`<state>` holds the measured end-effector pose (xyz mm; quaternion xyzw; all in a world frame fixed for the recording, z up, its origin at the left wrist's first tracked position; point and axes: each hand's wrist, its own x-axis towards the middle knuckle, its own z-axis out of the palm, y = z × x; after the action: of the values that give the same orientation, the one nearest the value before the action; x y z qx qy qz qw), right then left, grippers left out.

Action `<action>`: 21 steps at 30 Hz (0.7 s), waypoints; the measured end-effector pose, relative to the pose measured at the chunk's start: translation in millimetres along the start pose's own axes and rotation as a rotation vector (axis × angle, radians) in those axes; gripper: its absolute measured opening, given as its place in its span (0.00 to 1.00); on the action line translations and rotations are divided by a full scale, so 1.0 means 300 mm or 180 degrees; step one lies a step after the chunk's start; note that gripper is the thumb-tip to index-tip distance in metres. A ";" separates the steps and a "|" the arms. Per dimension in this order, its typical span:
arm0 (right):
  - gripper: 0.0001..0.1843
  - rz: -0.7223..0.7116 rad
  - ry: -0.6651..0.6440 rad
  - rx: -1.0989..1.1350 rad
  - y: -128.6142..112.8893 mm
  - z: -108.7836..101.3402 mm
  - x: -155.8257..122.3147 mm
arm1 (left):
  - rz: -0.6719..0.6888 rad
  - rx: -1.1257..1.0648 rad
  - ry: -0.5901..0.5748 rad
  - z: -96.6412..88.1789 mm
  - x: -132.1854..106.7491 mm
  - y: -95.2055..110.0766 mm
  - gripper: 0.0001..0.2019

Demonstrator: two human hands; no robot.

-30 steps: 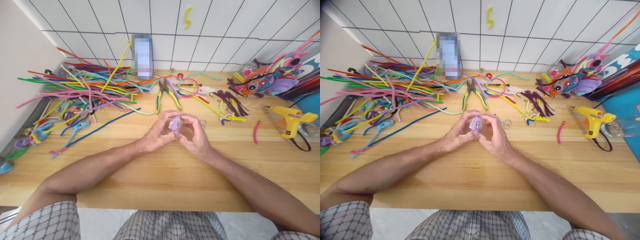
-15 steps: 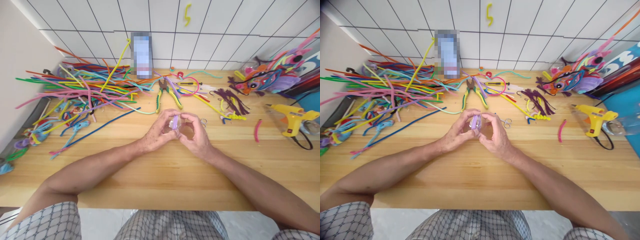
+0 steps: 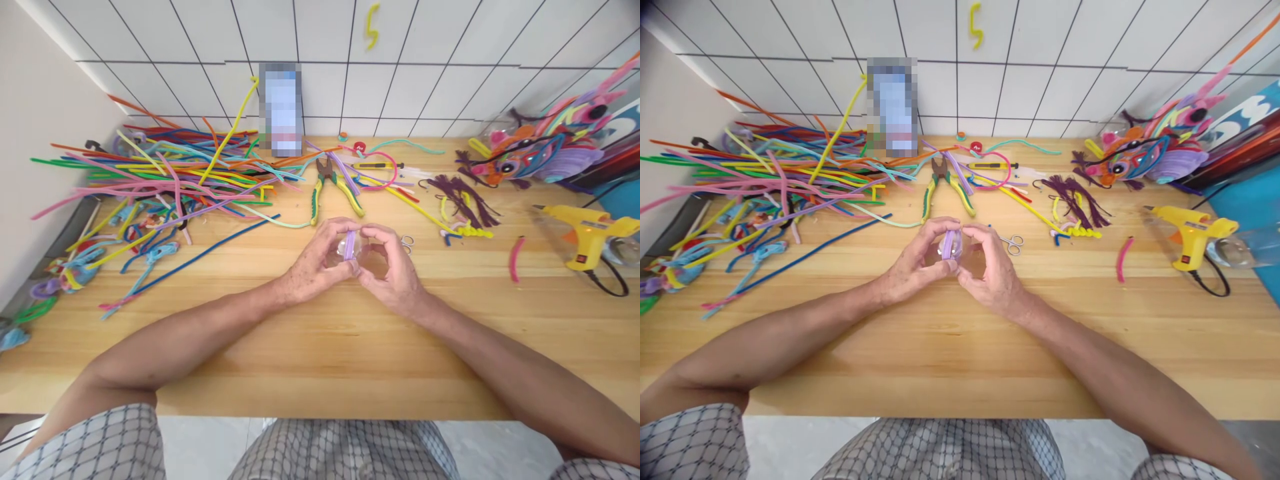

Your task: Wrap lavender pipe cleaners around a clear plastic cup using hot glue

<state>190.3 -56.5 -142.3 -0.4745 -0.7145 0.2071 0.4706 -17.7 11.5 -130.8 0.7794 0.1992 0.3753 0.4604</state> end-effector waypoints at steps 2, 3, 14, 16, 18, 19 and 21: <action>0.33 -0.0046 0.0002 0.0007 0.002 0.001 0.000 | 0.0000 0.0024 0.0006 0.000 -0.002 0.001 0.27; 0.33 -0.0051 -0.0004 -0.0004 0.002 0.001 0.000 | -0.0014 0.0036 0.0003 -0.001 -0.003 0.003 0.27; 0.34 -0.0128 0.0025 -0.0007 0.002 0.003 -0.002 | -0.0012 0.0181 -0.0023 -0.001 0.001 0.009 0.27; 0.35 -0.0164 0.0026 0.0001 0.003 0.003 -0.002 | -0.0009 0.0174 -0.0033 -0.002 0.000 0.009 0.28; 0.36 -0.0162 0.0017 -0.0007 0.003 0.002 -0.002 | 0.0020 0.0171 -0.0057 -0.003 0.000 0.008 0.28; 0.36 -0.0143 0.0010 -0.0015 0.003 0.002 -0.003 | 0.0043 0.0175 -0.0064 -0.003 -0.001 0.007 0.28; 0.35 -0.0084 -0.0002 -0.0041 0.002 0.001 -0.004 | 0.0065 0.0181 -0.0070 -0.003 -0.001 0.004 0.28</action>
<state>190.5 -57.1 -143.5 -0.4680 -0.7222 0.1964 0.4700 -18.8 11.3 -129.7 0.7982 0.1968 0.3656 0.4364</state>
